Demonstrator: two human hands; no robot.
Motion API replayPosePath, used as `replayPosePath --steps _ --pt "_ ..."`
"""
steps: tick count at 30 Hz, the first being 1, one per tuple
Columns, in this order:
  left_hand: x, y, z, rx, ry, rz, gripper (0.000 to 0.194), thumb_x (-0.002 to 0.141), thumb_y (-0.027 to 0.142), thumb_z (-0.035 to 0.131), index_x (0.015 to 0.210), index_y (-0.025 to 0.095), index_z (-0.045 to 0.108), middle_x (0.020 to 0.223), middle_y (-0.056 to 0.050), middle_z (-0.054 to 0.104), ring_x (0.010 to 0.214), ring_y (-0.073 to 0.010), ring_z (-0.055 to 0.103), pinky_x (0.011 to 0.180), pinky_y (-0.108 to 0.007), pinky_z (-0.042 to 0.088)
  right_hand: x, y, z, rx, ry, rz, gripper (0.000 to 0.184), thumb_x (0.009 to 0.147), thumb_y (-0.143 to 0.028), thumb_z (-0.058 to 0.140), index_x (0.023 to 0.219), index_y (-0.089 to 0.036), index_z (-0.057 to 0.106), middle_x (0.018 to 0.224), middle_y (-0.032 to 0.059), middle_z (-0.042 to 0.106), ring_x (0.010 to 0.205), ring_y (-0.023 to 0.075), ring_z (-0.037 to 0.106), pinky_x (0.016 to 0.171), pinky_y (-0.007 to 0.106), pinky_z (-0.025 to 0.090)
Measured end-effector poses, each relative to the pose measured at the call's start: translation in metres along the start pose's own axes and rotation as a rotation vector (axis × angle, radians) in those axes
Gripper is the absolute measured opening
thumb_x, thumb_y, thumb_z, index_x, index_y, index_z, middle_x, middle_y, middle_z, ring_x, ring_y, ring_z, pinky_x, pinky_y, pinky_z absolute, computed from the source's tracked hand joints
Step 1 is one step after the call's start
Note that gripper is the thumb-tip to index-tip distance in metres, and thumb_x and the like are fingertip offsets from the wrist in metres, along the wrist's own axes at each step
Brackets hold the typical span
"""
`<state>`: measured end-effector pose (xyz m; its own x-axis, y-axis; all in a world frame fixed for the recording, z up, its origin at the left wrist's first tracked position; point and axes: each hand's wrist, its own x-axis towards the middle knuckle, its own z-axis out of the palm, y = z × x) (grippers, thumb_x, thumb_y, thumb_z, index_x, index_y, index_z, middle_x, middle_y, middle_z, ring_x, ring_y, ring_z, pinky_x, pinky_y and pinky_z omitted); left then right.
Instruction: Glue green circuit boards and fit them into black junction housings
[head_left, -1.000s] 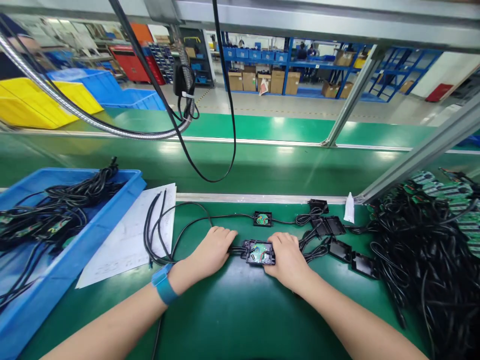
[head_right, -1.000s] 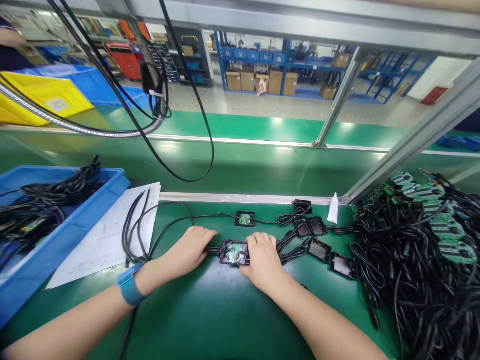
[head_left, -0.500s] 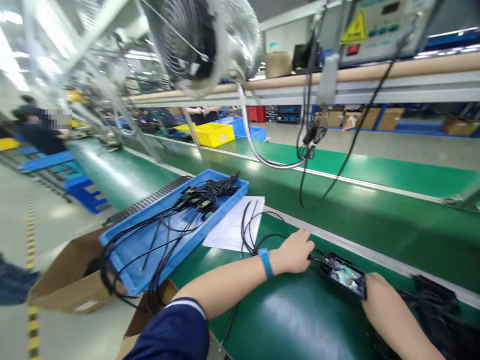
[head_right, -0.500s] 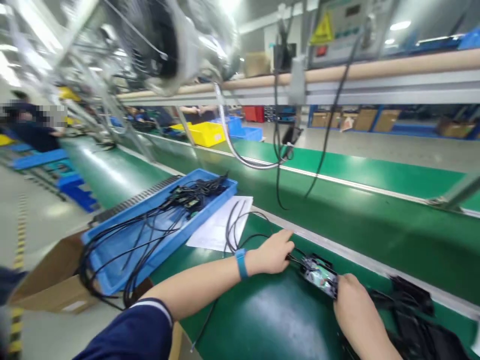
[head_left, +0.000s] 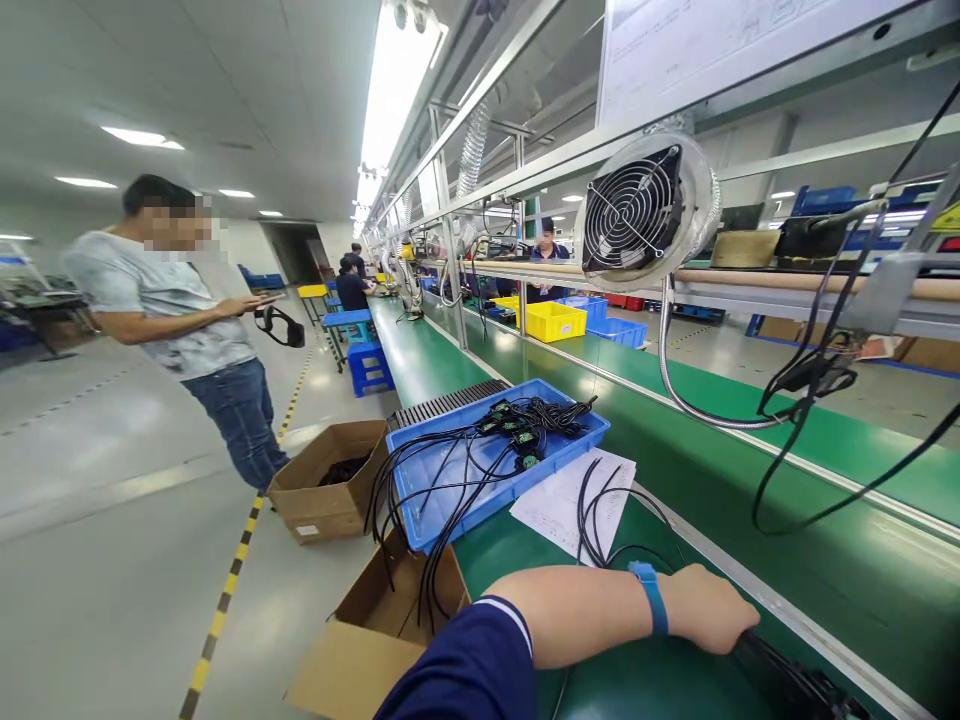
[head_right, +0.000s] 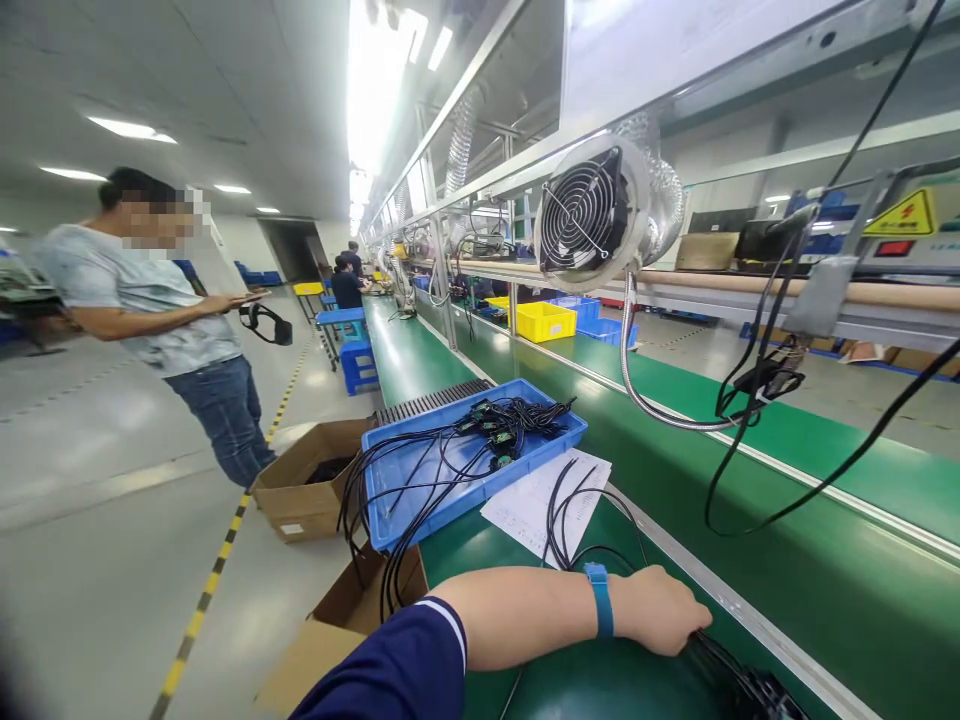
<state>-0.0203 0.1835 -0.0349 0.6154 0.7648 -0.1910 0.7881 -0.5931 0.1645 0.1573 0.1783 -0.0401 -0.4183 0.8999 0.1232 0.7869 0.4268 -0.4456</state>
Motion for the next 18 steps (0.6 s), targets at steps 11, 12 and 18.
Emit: replayPosePath --steps 11,12,18 --pt "-0.068 0.01 -0.04 0.004 0.294 -0.091 0.018 0.077 0.009 0.051 0.086 0.019 0.063 0.091 -0.01 0.072 0.087 -0.025 0.067 0.073 -0.034 0.047 -0.088 -0.001 -0.074 -0.024 -0.118 0.288 0.024 0.069 -0.016 0.056 0.09 -0.022 0.067 0.088 0.0124 0.072 0.086 0.0279 0.069 0.077 0.038 0.051" --pt "-0.069 0.006 -0.037 0.0 0.31 -0.084 0.02 0.076 0.007 0.049 0.086 0.018 0.064 0.089 -0.011 0.072 0.088 -0.0257 0.066 0.076 -0.036 0.047 -0.089 -0.003 -0.081 -0.024 -0.12 0.276 0.025 0.071 -0.01 0.052 0.09 -0.019 0.065 0.092 0.0121 0.072 0.088 0.0252 0.068 0.077 0.034 0.049" --pt "-0.076 -0.026 -0.014 0.036 0.358 -0.087 0.022 0.073 0.006 0.047 0.082 0.017 0.063 0.081 -0.013 0.067 0.086 -0.0289 0.061 0.08 -0.04 0.044 -0.089 -0.026 -0.114 -0.116 -0.094 0.272 0.017 0.079 -0.006 0.053 0.091 -0.014 0.062 0.099 0.0131 0.07 0.09 0.0234 0.063 0.075 0.029 0.043"
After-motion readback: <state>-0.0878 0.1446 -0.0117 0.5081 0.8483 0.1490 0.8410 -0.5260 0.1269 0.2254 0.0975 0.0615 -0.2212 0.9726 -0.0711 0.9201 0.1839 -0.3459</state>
